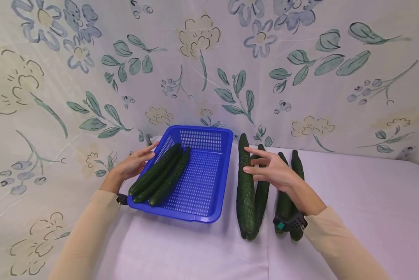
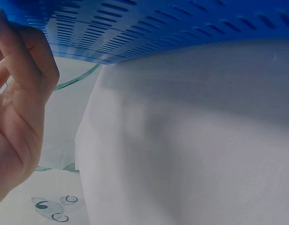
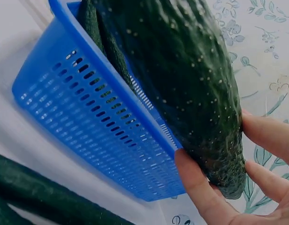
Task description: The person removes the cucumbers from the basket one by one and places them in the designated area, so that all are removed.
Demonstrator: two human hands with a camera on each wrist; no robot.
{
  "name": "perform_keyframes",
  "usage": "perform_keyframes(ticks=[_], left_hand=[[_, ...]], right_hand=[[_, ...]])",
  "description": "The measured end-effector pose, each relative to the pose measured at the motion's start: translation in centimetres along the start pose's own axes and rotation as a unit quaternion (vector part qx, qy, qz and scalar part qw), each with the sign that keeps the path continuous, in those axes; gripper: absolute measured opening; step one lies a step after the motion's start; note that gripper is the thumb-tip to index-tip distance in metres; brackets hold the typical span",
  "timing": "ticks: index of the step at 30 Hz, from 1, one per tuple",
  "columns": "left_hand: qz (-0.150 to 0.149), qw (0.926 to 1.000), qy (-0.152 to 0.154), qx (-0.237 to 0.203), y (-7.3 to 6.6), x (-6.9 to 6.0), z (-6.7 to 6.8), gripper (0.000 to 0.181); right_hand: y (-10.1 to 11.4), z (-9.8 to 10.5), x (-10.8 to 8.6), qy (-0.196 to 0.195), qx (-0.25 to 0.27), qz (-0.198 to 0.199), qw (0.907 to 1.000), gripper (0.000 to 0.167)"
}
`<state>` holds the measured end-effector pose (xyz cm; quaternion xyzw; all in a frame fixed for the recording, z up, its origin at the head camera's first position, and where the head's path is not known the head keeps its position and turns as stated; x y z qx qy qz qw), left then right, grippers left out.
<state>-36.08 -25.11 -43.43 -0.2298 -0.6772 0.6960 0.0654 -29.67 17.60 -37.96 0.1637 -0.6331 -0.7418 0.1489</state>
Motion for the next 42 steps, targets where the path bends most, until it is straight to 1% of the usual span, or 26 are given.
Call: perform_keyframes(ticks=[7,12,18,23,31,38,42], left_hand=[[-0.002,1.0000,-0.001,0.004,0.1,0.0,0.0,0.058],[-0.005,1.0000,0.001,-0.001,0.1,0.1,0.0,0.057],[-0.005,0.9999,0.014,-0.001,0.2,0.3,-0.1,0.057],[-0.002,1.0000,0.007,-0.004,0.2,0.2,0.2,0.057],[0.002,0.9999,0.009,-0.014,0.1,0.1,0.0,0.057],[0.002,0.9999,0.009,-0.013,0.0,0.0,0.0,0.057],[0.002,0.9999,0.010,-0.009,0.0,-0.1,-0.1,0.057]], right_hand=[[-0.8,1.3,-0.9,-0.016,-0.016,0.002,0.9997,0.077],[-1.6,2.4,-1.9,-0.021,-0.014,0.002,0.9997,0.075],[-2.2,4.3,-2.9,-0.028,-0.020,0.012,0.9993,0.073],[-2.7,6.1,-3.7,-0.033,-0.027,0.020,0.9989,0.071],[-3.9,8.8,-4.8,-0.055,-0.051,0.015,0.9971,0.071],[-4.9,10.5,-5.8,-0.066,-0.057,0.019,0.9960,0.069],[-5.7,11.5,-6.2,-0.068,-0.075,0.011,0.9948,0.070]])
Point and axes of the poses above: each hand's wrist, its own x-axis towards the middle knuckle, its own z-axis out of the back of the hand, y = z × x, the point moved 8 cm from there along x, towards the middle knuckle, and after that the axes turned 4 degrees about z, right-handed, at the moved point
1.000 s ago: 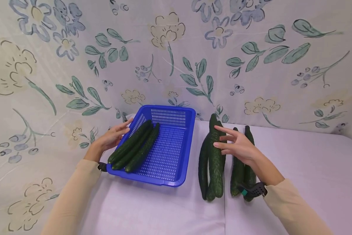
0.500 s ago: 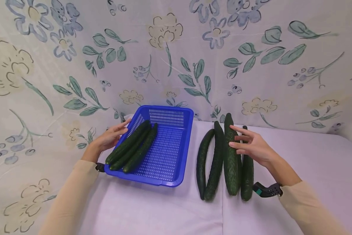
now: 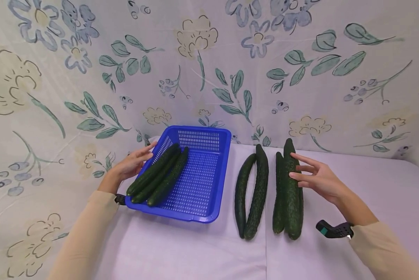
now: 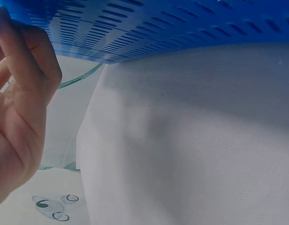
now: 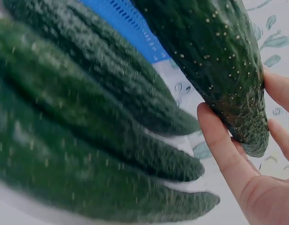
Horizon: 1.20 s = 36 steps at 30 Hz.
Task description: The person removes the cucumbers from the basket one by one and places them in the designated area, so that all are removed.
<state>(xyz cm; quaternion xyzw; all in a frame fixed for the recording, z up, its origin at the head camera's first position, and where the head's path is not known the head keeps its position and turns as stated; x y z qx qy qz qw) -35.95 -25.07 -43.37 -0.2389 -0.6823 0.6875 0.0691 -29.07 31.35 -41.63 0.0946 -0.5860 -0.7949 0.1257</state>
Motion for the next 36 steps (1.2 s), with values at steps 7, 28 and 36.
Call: perform_keyframes(ticks=[7,28,36], left_hand=[[-0.002,0.9999,0.003,0.010,0.0,0.0,0.0,0.056],[-0.002,0.9999,0.001,0.012,0.0,0.1,0.1,0.057],[-0.003,0.9999,-0.004,0.016,-0.1,0.0,0.0,0.057]], right_hand=[[-1.4,1.7,-0.4,-0.004,-0.017,-0.001,0.9999,0.070],[-5.5,5.6,-1.8,-0.004,-0.045,-0.022,0.9987,0.072],[-6.6,5.6,-2.0,-0.003,-0.040,-0.043,0.9983,0.074]])
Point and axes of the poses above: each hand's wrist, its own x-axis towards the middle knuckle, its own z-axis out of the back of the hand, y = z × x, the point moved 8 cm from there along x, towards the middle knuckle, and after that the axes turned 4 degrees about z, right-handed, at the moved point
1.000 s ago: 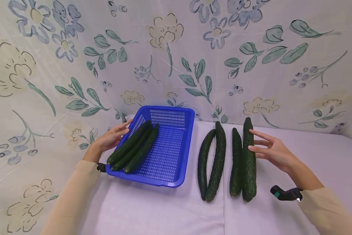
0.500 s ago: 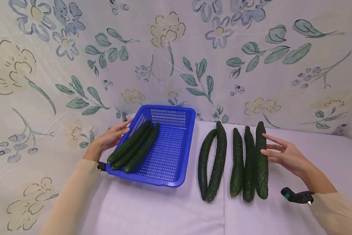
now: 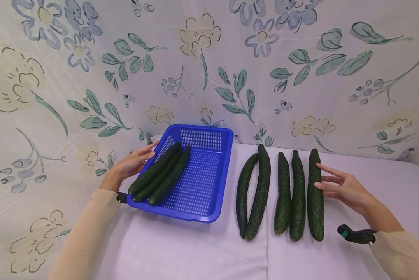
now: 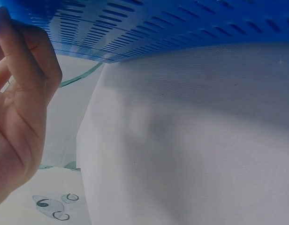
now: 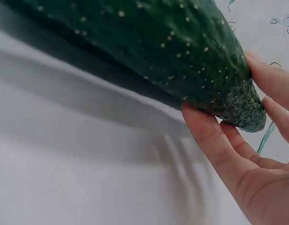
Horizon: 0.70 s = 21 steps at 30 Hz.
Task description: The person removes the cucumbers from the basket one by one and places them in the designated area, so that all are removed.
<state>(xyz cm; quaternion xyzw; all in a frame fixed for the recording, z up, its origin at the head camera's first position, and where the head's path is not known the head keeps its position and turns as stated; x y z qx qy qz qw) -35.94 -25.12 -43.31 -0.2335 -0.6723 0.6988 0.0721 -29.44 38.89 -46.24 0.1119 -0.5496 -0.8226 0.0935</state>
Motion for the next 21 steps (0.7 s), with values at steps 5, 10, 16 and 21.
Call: perform_keyframes(ticks=[5,10,16,21], left_hand=[[0.001,1.0000,0.000,0.002,0.0,0.0,0.0,0.057],[-0.001,1.0000,0.002,0.003,0.0,0.1,0.0,0.057],[-0.002,1.0000,0.001,0.001,0.0,0.1,0.1,0.056],[-0.001,1.0000,0.000,-0.002,0.1,0.1,0.1,0.056]], right_hand=[[-0.7,-0.1,-0.1,0.001,-0.004,-0.004,1.0000,0.075],[-1.2,0.0,-0.1,-0.001,-0.014,-0.012,0.9998,0.076],[-1.5,0.0,-0.1,-0.002,-0.020,-0.012,0.9997,0.076],[-1.6,-0.1,0.0,-0.005,-0.028,-0.015,0.9995,0.077]])
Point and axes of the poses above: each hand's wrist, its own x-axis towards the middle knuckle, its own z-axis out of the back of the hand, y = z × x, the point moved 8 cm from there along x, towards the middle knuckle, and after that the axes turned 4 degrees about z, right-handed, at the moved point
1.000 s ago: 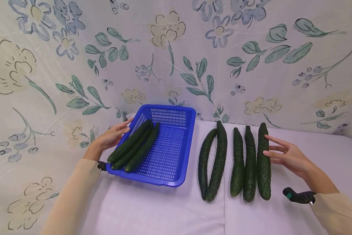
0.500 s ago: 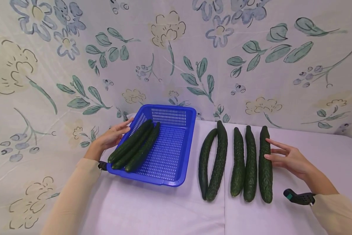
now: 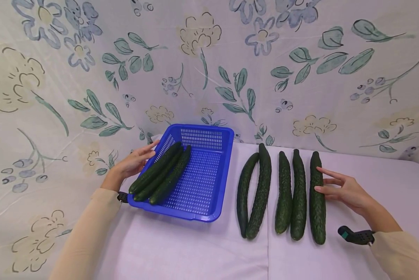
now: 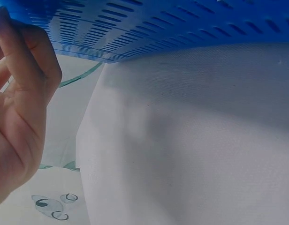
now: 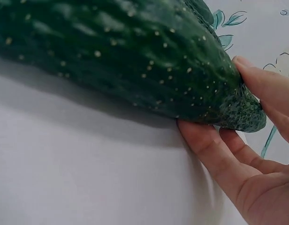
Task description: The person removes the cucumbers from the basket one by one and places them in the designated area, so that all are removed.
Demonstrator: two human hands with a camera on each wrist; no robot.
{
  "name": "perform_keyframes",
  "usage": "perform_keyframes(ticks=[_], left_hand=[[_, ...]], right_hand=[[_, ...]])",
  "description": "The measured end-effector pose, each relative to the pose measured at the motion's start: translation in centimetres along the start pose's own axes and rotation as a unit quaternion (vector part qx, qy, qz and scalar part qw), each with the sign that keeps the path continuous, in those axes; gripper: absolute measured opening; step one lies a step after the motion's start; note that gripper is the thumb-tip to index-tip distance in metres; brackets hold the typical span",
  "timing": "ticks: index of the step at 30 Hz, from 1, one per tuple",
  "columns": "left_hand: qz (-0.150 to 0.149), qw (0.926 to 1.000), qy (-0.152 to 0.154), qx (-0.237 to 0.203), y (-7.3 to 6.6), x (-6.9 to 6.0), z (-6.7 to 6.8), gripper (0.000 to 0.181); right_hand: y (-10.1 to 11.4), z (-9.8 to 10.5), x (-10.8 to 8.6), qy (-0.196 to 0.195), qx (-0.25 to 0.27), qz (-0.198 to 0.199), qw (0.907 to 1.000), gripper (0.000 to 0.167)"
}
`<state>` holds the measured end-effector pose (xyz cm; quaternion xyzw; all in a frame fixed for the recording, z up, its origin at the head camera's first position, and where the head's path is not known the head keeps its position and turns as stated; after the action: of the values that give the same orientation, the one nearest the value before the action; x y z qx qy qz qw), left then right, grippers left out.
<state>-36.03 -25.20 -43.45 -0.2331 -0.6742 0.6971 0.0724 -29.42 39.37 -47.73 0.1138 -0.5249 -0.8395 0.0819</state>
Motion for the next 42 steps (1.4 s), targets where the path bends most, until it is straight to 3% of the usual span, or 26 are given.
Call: perform_keyframes(ticks=[15,23,42], left_hand=[[-0.001,1.0000,0.005,-0.007,0.0,0.1,0.0,0.057],[0.001,0.9999,0.006,-0.016,0.1,0.1,-0.1,0.056],[-0.001,0.9999,0.007,-0.016,0.2,0.1,0.0,0.056]], right_hand=[[1.1,-0.4,0.3,-0.029,-0.100,0.017,0.9944,0.080],[1.5,-0.7,0.4,-0.021,-0.145,0.016,0.9891,0.078],[1.2,-0.4,-0.3,-0.030,-0.112,0.017,0.9931,0.076]])
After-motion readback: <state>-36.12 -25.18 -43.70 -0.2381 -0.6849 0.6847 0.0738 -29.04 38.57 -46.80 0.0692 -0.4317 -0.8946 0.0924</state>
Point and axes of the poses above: each hand's wrist, its own x-axis towards the middle knuckle, its own z-axis out of the back of the hand, y = z × x, the point moved 8 cm from there along x, towards the middle knuckle, and after that the axes turned 4 degrees about z, right-handed, at the moved point
